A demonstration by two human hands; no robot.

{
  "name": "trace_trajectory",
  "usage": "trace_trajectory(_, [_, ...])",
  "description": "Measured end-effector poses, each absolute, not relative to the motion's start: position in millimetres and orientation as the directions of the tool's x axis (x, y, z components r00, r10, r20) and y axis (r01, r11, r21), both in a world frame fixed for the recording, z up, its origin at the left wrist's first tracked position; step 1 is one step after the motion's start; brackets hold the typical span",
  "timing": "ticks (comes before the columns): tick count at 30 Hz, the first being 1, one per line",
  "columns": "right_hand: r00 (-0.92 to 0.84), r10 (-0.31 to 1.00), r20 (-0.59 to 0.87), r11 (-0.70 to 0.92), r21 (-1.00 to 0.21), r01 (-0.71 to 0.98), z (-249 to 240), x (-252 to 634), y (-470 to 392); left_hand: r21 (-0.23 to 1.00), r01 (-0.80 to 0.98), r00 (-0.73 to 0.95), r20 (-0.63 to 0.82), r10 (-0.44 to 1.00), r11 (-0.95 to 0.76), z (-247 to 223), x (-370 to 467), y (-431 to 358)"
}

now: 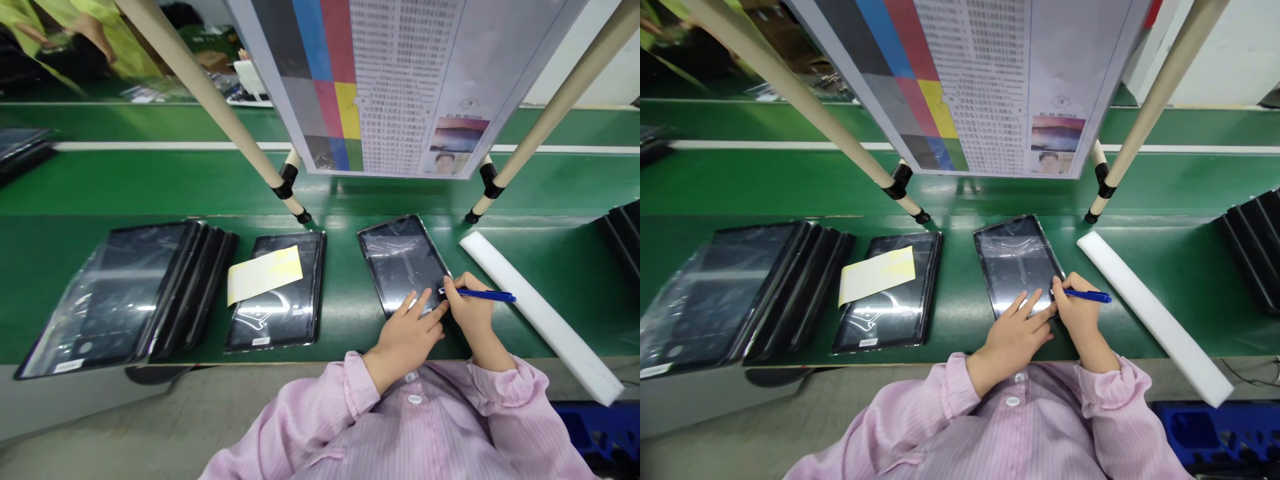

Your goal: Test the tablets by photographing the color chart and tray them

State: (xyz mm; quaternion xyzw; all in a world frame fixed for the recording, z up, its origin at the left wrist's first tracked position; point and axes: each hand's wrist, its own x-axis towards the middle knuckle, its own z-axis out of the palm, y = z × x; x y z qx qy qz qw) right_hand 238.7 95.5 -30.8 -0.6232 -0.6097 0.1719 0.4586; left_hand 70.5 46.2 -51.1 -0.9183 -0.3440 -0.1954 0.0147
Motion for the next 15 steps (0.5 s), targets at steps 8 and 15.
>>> trace_trajectory(8, [0.182, 0.910, 0.371, 0.177, -0.748, 0.640, -30.2, 239.6, 94.5, 0.107, 0.637, 0.688, 0.369, 0.625, -0.763, -49.5, 68.5, 44.5])
trace_trajectory(15, [0.161, 0.896, 0.414, 0.222, -0.732, 0.644, -29.6, 239.2, 95.6, 0.059, 0.630, 0.668, 0.468, 0.579, -0.775, -48.8, 66.8, 43.0])
